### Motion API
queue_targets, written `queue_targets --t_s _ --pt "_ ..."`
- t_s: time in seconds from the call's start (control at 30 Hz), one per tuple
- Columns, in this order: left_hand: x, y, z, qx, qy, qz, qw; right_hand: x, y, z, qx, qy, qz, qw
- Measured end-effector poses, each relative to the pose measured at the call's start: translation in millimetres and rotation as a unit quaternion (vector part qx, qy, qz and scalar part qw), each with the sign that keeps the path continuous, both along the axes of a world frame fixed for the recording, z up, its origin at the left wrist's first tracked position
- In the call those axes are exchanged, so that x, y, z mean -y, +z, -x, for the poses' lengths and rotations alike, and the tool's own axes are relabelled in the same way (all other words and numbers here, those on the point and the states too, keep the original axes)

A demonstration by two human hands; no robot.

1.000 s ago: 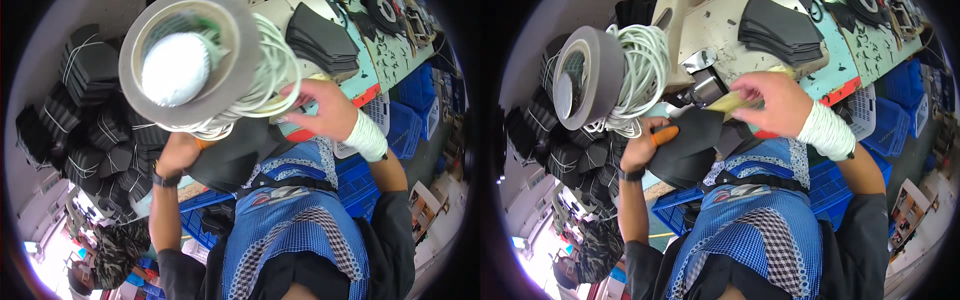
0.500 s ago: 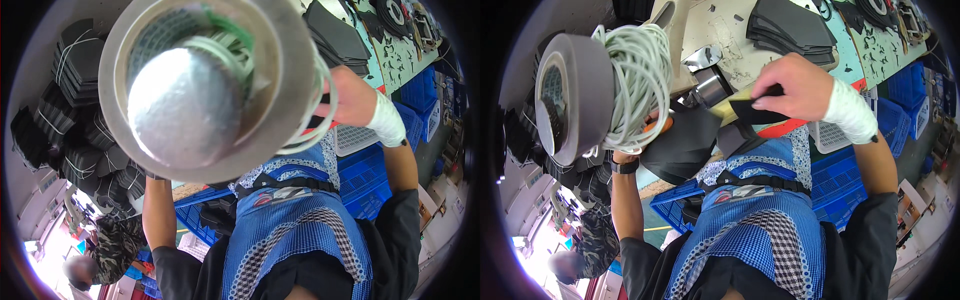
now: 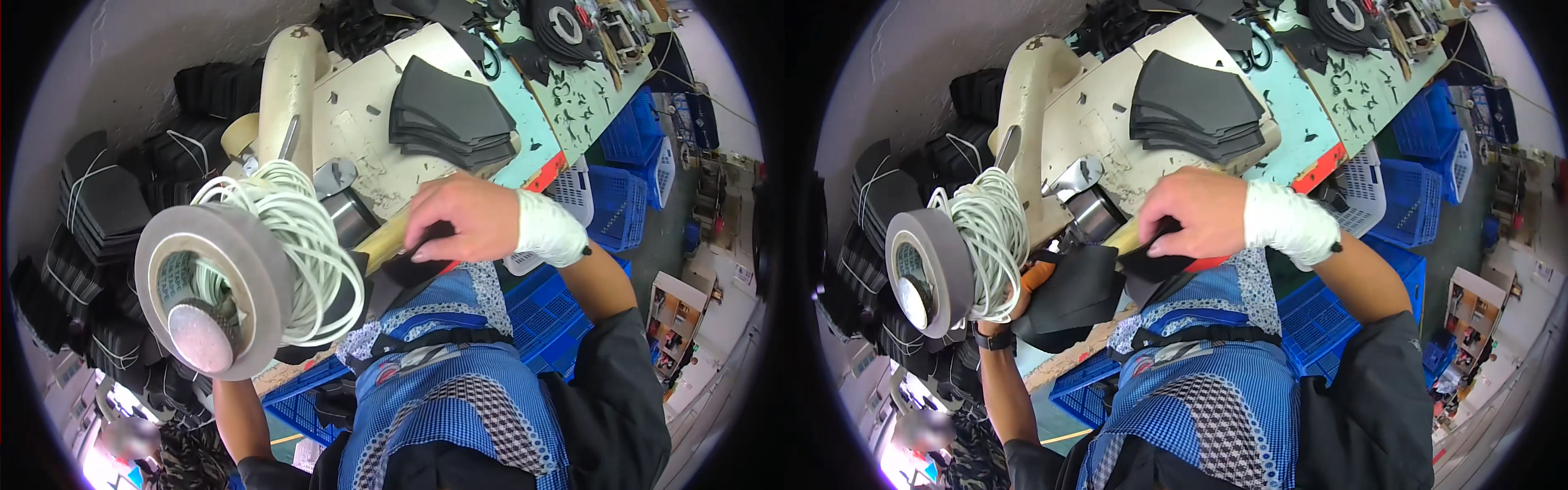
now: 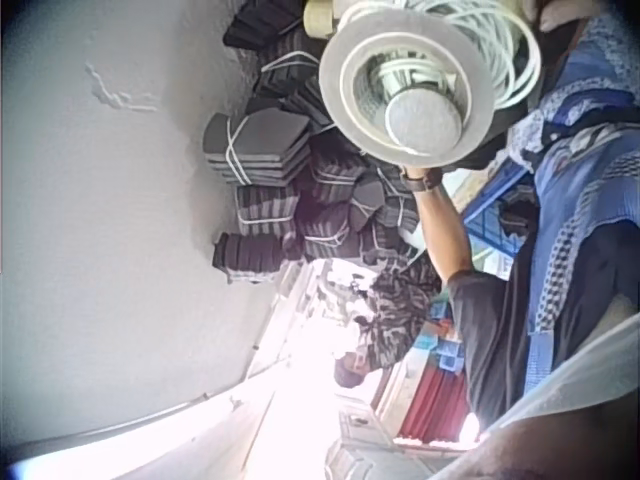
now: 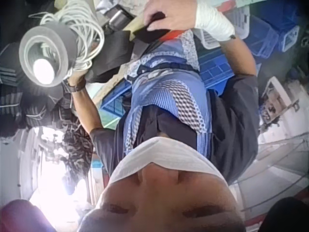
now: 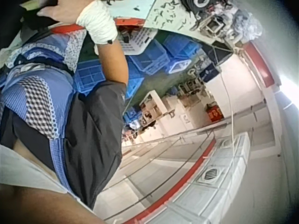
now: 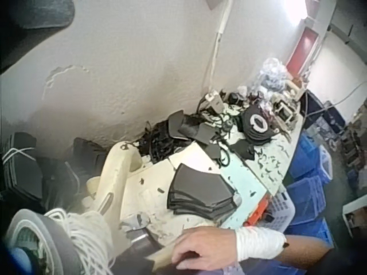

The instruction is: The person separates stacks of leather pieces by hand, feeds the pieces individually through a machine, and places the finished pieces onto a stack on the machine table.

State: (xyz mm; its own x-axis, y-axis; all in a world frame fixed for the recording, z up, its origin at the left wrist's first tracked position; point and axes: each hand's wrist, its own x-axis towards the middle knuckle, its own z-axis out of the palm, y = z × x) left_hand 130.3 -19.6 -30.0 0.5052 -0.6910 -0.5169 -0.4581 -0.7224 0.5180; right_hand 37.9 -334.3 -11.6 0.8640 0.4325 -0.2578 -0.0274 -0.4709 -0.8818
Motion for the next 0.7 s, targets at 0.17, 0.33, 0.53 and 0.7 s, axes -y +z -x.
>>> queue_targets --t_s 0.17,0.33,0.53,0.7 --pt "3 -32 -2 -0.054 0.026 0.056 0.997 -29 -17 -11 0.158 -0.042 0.054 0.985" --pt "-54 -71 4 -0.281 0.240 0.110 0.923 -2 27 -5 0.143 -0.204 0.096 0.964" --pt "-14 -40 36 -0.426 0.295 0.232 0.823 29 -21 -5 0.382 -0.256 0.322 0.827" --pt "-32 -32 68 -0.528 0.188 0.202 0.803 57 -15 -41 0.277 -0.127 0.411 0.859"
